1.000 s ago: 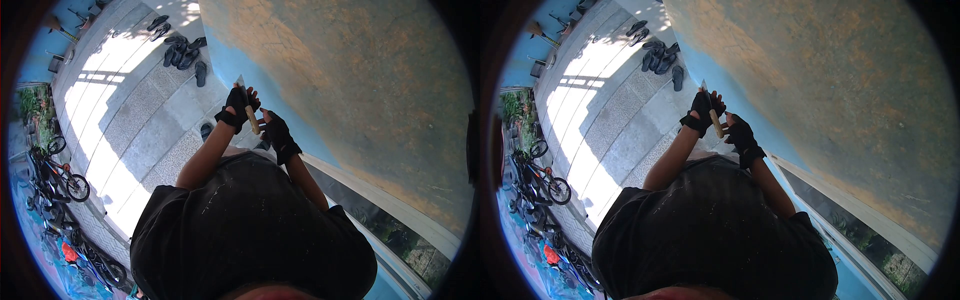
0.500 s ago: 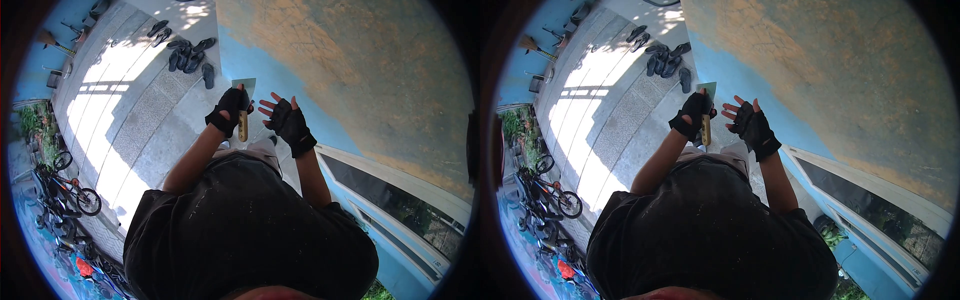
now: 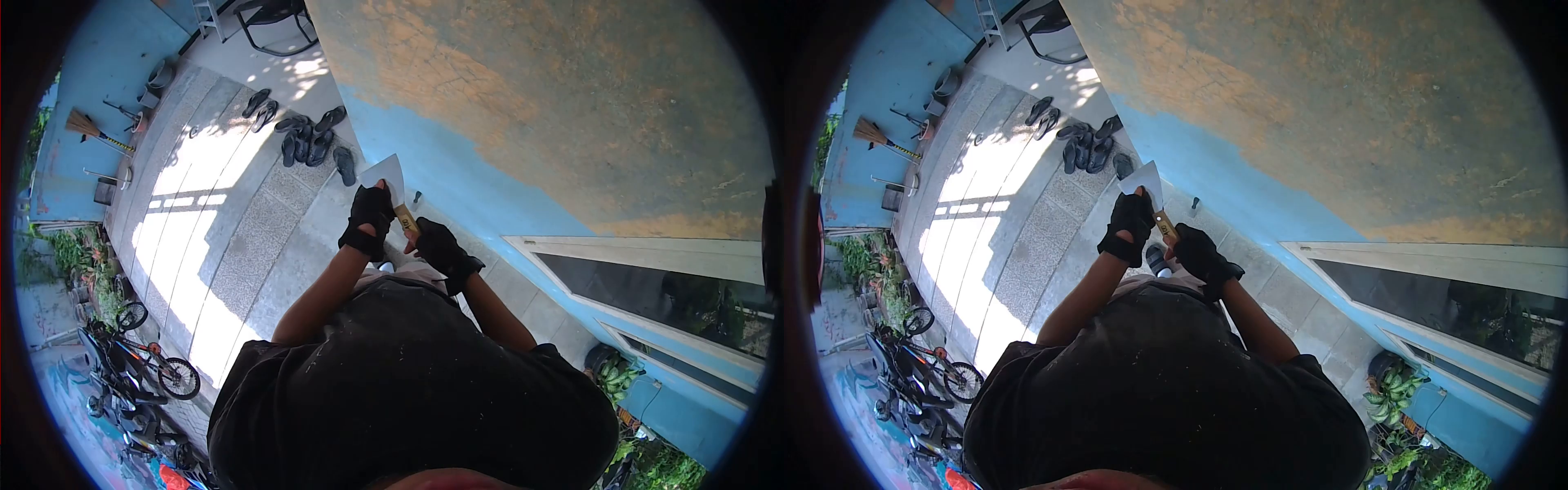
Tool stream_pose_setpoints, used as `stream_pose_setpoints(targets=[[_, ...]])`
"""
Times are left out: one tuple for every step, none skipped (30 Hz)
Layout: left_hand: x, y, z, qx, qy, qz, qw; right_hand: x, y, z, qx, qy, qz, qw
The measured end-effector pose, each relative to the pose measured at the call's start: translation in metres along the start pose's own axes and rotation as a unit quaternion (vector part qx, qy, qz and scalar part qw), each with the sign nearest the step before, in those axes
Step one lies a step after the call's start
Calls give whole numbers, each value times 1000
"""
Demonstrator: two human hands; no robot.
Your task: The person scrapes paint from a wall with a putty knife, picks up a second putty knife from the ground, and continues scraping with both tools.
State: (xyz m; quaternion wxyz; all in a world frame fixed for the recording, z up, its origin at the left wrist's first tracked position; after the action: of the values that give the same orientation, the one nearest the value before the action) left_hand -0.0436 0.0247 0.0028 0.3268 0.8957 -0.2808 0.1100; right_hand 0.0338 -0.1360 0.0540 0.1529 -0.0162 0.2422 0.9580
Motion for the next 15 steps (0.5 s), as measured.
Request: stream_pose_setpoints(targets=[[-6, 3, 1, 8, -6, -2, 1000, -2, -1, -4, -9, -4, 3, 1000], [-14, 2, 7, -33, 35, -12, 999, -6, -4, -15, -13, -34, -24, 999], [-21, 1, 14, -72, 78, -22, 994, -11, -7, -27, -17, -63, -50, 997], [-13, 15, 13, -119, 178, -75, 974, -14, -9, -36, -30, -94, -74, 992], [-19, 19, 22, -150, 241, -70, 956, -17, -5, -35, -36, -98, -70, 992], [-36, 8, 44, -156, 225, -59, 960, -22, -1, -37, -8, -137, -78, 987], [-55, -2, 67, -166, 207, -48, 963, -24, 4, -41, 23, -179, -88, 980], [-55, 6, 70, -172, 203, -34, 963, -25, 6, -50, 13, -174, -95, 980], [-56, 11, 72, -178, 197, -35, 963, -25, 11, -61, 18, -180, -99, 979], [-61, 13, 81, -195, 181, -85, 960, -27, 17, -66, 34, -177, -122, 976], [-63, 17, 86, -210, 166, -134, 954, -29, 24, -70, 50, -171, -144, 973], [-69, 17, 93, -219, 189, -102, 952, -29, 28, -83, 44, -169, -163, 971], [-69, 15, 95, -222, 189, -100, 951, -28, 32, -93, 46, -167, -166, 971], [-69, 13, 96, -241, 187, -111, 946, -27, 36, -101, 66, -183, -176, 965], [-70, 11, 97, -259, 183, -122, 940, -26, 38, -109, 86, -199, -186, 958]])
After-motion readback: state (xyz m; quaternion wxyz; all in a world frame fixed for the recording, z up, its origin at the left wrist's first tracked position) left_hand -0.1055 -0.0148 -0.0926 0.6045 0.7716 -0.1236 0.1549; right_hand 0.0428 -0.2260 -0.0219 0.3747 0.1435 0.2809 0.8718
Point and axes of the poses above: each hand's wrist, its own y-axis away from the middle knuckle, its own x-axis out of the palm, z = x × y, the point moved 2 cm from there along -y, towards the middle knuckle, and after that the axes turned 5 degrees about -y, right-handed, at the moved point
